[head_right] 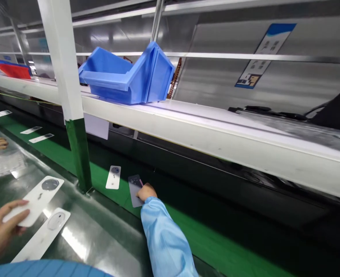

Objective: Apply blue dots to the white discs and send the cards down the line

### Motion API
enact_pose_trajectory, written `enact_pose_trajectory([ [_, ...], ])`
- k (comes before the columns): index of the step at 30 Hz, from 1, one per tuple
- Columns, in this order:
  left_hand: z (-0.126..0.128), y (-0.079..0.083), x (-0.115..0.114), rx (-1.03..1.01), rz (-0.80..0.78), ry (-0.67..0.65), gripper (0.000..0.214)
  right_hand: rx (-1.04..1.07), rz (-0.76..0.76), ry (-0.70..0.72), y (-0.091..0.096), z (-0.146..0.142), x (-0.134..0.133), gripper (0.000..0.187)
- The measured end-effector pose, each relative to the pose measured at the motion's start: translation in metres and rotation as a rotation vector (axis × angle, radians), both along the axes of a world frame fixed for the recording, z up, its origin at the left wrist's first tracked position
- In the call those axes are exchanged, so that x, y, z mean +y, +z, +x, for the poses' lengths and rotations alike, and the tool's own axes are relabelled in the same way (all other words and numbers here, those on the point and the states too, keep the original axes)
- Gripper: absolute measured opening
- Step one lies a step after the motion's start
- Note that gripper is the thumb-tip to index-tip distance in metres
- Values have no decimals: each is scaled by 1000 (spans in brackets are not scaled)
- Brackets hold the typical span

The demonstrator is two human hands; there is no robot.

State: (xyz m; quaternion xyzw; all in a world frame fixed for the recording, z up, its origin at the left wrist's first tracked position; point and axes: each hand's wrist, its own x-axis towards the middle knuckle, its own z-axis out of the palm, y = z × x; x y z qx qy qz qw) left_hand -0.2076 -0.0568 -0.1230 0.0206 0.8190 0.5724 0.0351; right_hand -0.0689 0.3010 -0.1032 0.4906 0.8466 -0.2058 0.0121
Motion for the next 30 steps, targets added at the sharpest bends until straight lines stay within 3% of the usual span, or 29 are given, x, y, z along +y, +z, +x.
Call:
enact_pose_trajectory([
  [2,43,-24,-12,-147,21,-88,50,-11,8,26,15,17,-8,22],
  [5,106,-44,-10,-242,60,-420,43,-42,83,65,42,55,-21,20],
  [9,160,-40,9,-238,-38,-772,26,-239,282,-10,56,132,-47,25],
  [14,184,-23,10,-193,-297,-1098,23,-512,354,-105,25,224,-117,32],
  [16,184,-22,7,-149,-411,-1186,28,-553,317,-118,8,240,-143,37],
  [18,182,-22,5,-102,-518,-1256,34,-530,260,-131,-4,247,-155,28],
  [21,178,-21,1,-32,-623,-1332,44,-319,208,-198,-9,260,-156,21],
  [24,172,-17,-4,-20,-680,-1347,47,108,94,-344,-9,280,-153,25],
  [27,167,-15,-1,98,-616,-1288,37,601,-109,-435,-16,291,-155,41],
  [30,165,-16,18,360,-509,-1244,27,879,-271,-448,-28,282,-161,48],
])
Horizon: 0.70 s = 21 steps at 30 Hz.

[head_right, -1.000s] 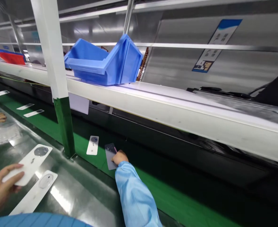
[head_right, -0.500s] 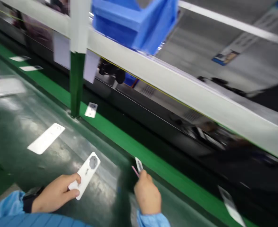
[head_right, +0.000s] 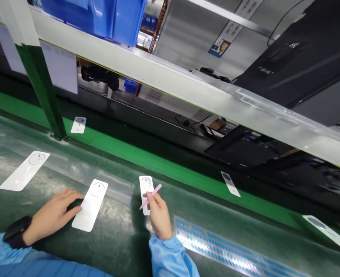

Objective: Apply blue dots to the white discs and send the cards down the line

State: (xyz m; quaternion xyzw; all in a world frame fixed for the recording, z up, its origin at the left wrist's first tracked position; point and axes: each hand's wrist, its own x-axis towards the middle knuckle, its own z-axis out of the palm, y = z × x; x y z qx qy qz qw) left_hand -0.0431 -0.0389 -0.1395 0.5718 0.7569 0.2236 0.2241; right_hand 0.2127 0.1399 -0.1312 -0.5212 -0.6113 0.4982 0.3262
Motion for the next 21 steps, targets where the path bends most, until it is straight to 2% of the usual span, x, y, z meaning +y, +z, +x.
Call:
enact_pose_trajectory([
  [2,2,-4,18,90,37,-34,26,102,-101,20,-7,-13,-3,53],
  [4,5,-10,34,134,-3,-87,34,166,-200,32,-13,-26,-3,55],
  [8,11,-24,52,112,-31,-233,46,157,-311,50,-18,-34,3,49],
  [14,13,-34,60,103,-7,-321,40,107,-324,77,-22,-29,10,37],
  [21,17,-36,71,62,4,-407,42,58,-306,69,-26,-30,11,37],
])
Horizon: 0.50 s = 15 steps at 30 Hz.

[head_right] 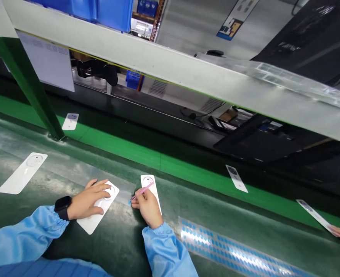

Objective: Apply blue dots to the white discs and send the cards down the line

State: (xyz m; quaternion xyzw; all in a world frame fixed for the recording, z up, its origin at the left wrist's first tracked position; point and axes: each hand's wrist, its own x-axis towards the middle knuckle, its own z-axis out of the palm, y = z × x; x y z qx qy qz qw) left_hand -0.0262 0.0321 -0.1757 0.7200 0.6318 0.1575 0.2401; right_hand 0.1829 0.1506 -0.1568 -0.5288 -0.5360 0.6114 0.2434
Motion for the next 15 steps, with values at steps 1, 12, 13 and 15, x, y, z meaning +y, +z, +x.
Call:
enact_pose_trajectory([
  [1,1,-1,1,-3,-1,-1,43,-8,4,4,0,0,0,36],
  [12,5,-9,0,-19,86,8,51,36,-87,-22,3,4,1,42],
  [13,6,-8,0,-26,83,17,53,60,-117,-24,6,5,1,44],
  [15,6,-7,1,-41,88,53,54,94,-172,-27,11,8,-1,49],
])
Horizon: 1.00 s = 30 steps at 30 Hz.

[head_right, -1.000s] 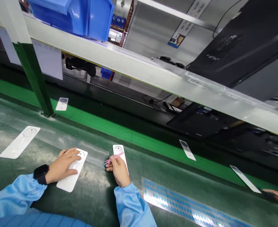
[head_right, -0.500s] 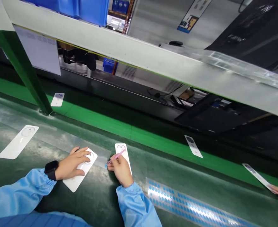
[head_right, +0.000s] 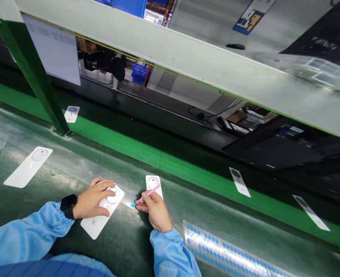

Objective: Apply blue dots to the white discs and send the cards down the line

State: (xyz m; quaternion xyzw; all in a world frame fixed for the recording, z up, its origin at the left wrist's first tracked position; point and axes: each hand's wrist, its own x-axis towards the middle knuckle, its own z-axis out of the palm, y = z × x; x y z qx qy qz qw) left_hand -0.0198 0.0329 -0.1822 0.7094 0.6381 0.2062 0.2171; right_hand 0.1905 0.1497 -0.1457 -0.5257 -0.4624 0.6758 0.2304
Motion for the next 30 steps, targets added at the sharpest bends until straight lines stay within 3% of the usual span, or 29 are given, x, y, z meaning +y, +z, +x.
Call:
enact_pose_trajectory([
  [6,0,0,0,15,23,87,57,39,23,5,13,-18,-18,55],
  [13,6,5,-7,120,10,118,55,-40,84,-39,-5,-50,-29,44],
  [30,17,-5,-14,111,145,107,50,-92,47,12,-9,-53,-26,44],
])
